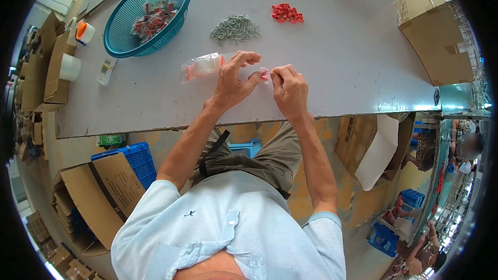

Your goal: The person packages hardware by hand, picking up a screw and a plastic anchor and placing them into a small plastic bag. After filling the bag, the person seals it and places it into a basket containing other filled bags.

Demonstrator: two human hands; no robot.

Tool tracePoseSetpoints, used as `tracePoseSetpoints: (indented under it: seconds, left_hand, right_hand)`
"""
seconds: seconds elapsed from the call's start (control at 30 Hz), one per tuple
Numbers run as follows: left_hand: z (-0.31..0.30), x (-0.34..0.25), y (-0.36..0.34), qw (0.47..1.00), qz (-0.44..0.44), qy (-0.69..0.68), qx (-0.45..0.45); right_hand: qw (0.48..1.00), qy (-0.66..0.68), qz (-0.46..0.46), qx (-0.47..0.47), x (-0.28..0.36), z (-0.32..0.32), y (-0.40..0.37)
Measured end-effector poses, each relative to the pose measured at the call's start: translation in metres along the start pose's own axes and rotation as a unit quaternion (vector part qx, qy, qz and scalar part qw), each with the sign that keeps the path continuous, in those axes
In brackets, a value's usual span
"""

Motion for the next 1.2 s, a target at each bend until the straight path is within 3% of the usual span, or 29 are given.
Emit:
tracePoseSetpoints:
  seconds: [0.33,0.4,0.43,1.07,1.2]
  left_hand:
    - [-0.002,0.008,0.001,0.982,-0.111,-0.118,0.101]
    - [-0.001,0.010,0.000,0.980,-0.119,-0.132,0.093]
    - [-0.001,0.011,0.000,0.977,-0.126,-0.146,0.085]
    - [-0.001,0.010,0.001,0.984,-0.075,-0.111,0.115]
    - [0.001,0.009,-0.001,0.967,-0.108,-0.211,0.096]
  right_hand:
    - [0.999,0.037,-0.040,0.000,0.010,-0.008,-0.001]
    - [0.984,0.172,0.031,0.013,0.014,-0.009,-0.003]
    - [0.984,0.172,0.031,0.014,0.012,-0.009,-0.003]
    - [0.974,0.223,0.026,0.039,0.007,-0.006,-0.003]
    - [0.966,0.258,0.031,0.012,0.003,-0.007,-0.005]
Point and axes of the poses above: each hand's wrist, its own y-axis towards the middle knuckle, its own z-axis out of the palm, x = y × z, the point moved 1 cm from there along y, towards the middle knuckle, and after that the axes turned 10 degrees about x, right-handed, at the moved point
